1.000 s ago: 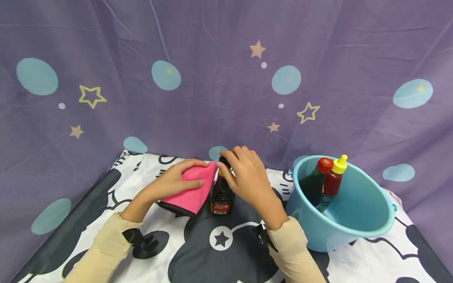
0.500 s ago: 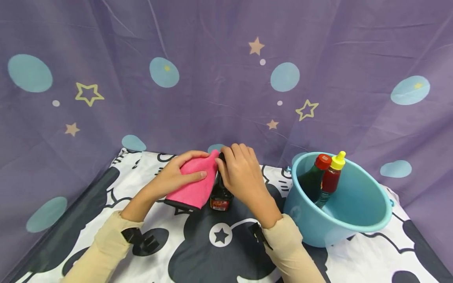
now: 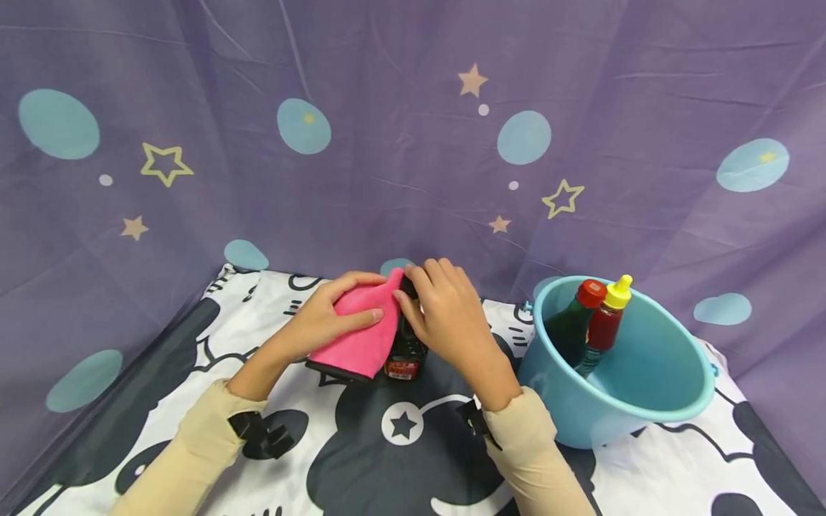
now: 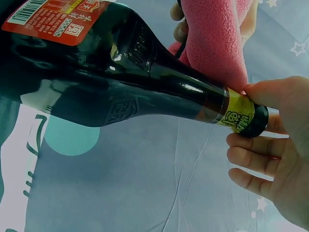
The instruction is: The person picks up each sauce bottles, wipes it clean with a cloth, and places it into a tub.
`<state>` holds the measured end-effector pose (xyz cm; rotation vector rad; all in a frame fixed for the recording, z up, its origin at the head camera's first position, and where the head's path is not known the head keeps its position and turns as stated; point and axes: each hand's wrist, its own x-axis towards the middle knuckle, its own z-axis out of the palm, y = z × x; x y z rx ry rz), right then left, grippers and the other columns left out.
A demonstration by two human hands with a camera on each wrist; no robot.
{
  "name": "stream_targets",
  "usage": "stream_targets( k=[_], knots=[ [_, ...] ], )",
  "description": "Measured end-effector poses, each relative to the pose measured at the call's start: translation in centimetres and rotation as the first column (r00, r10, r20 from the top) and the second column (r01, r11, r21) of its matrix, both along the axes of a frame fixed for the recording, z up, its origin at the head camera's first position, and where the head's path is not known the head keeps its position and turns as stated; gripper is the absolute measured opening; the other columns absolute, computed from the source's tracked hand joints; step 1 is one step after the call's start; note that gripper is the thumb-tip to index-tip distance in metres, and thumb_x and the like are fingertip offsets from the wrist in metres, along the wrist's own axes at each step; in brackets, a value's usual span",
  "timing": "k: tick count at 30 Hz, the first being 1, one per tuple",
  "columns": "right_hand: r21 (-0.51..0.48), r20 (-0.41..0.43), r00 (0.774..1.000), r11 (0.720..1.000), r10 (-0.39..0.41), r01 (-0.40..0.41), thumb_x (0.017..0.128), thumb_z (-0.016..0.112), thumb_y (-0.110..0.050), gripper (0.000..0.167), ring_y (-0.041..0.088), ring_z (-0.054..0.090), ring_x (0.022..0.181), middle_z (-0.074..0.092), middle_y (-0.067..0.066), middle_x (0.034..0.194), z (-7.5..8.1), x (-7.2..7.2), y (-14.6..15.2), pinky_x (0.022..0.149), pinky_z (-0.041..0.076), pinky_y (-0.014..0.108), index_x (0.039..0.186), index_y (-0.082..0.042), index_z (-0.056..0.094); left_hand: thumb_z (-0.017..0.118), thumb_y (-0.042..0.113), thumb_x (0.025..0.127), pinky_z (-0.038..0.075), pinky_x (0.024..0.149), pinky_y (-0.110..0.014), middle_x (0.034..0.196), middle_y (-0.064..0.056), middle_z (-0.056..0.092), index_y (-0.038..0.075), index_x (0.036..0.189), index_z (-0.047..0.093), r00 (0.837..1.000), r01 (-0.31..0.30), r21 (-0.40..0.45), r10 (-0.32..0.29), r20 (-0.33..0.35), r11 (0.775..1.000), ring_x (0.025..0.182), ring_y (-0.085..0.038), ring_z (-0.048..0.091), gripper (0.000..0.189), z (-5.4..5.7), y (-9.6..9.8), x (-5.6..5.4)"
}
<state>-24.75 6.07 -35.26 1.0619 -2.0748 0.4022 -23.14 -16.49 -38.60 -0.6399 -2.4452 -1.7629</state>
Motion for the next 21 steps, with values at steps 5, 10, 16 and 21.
stream_targets(
  k=[5,10,16,21],
  knots=[
    [-0.003,-0.006,1.0,1.0,0.002,-0.002,0.092,0.076,-0.022,0.03,0.024,0.047,0.071,0.057,0.01,0.083,-0.05,-0.1,-0.06,0.066,0.042,0.036,0.11,0.001,0.069,0.077,0.019,0.09,0.053,0.09,-0.039,0.136,-0.004,0.058,0.017,0.135,0.064,0.999,0.008,-0.043,-0.01,-0.049,0.999,0.112,-0.022,0.06,0.046,0.07,0.12,0.19],
    [-0.004,-0.008,1.0,1.0,0.002,-0.002,0.091,0.076,-0.022,0.03,0.023,0.046,0.071,0.056,0.009,0.082,-0.14,-0.05,-0.14,0.065,0.041,0.036,0.108,0.001,0.069,0.077,0.017,0.09,0.052,0.094,-0.038,0.136,-0.006,0.058,0.015,0.13,0.067,0.996,0.021,-0.066,-0.027,-0.088,0.998,0.117,-0.023,0.058,0.041,-0.09,0.1,0.21],
    [-0.004,-0.016,1.0,1.0,-0.005,0.005,0.092,0.075,-0.021,0.029,0.023,0.046,0.071,0.056,0.009,0.082,-0.13,0.1,-0.2,0.064,0.041,0.035,0.109,0.001,0.069,0.077,0.017,0.089,0.052,0.096,-0.038,0.133,-0.006,0.06,0.015,0.129,0.069,0.991,-0.001,-0.136,-0.018,-0.132,0.991,0.119,-0.022,0.059,0.041,-0.17,0.08,0.26],
    [-0.006,-0.014,1.0,1.0,-0.01,0.01,0.093,0.074,-0.021,0.029,0.024,0.047,0.071,0.057,0.009,0.083,-0.13,0.2,-0.23,0.065,0.042,0.036,0.111,0.001,0.068,0.077,0.018,0.089,0.05,0.102,-0.042,0.129,-0.005,0.062,0.012,0.127,0.071,0.986,-0.029,-0.268,-0.017,-0.167,0.963,0.12,-0.021,0.059,0.039,-0.29,-0.02,0.38]
  ],
)
